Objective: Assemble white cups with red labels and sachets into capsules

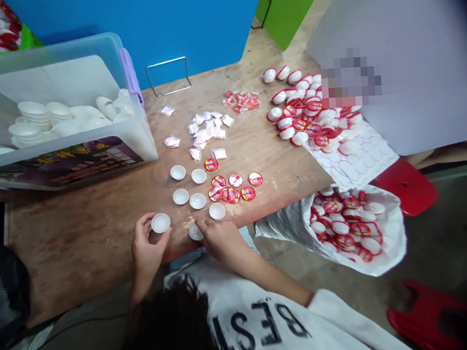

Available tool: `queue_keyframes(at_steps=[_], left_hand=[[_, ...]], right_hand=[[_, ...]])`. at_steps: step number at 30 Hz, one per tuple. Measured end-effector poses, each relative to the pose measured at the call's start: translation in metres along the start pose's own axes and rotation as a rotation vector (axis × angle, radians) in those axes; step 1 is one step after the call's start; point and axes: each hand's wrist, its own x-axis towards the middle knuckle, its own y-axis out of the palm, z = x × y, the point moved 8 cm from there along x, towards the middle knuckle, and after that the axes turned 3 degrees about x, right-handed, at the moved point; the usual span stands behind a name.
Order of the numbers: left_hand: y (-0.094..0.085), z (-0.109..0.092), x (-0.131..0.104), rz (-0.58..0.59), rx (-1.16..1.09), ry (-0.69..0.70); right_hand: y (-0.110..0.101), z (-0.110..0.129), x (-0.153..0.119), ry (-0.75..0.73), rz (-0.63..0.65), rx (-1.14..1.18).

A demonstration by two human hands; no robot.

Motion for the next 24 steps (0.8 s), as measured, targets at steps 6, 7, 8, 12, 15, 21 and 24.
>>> queue_keyframes(at_steps=[6,7,8,12,15,21,24], left_hand=[[0.005,-0.024,-0.004,0.05,-0.092,0.003],[0.009,-0.029,-0.006,0.08,-0.137,-0.006],[0.014,-0.035,-0.008,0.121,-0.172,-0.008],[0.049,-0.071,-0.023,0.316,-0.239,0.116],[0.073,-0.092,-0.036,0.397,-0.304,0.22],[0.086,-0.09,-0.042,0.443,-0.382,0.169],[0.082,-0.094,-0.04,0.437,-0.279,0.262]], right_hand=[[-0.027,-0.004,-0.017,-0.002,-0.159,0.384],[-0.039,-0.008,-0.025,-0.017,-0.257,0.52],[-0.05,-0.014,-0.033,-0.026,-0.371,0.657],[-0.078,-0.029,-0.055,-0.104,-0.7,1.003],[-0.079,-0.016,-0.049,-0.251,-0.649,0.985],[-0.056,-0.018,-0.035,-0.122,-0.594,0.842],[-0.044,-0.026,-0.034,-0.051,-0.568,0.965]])
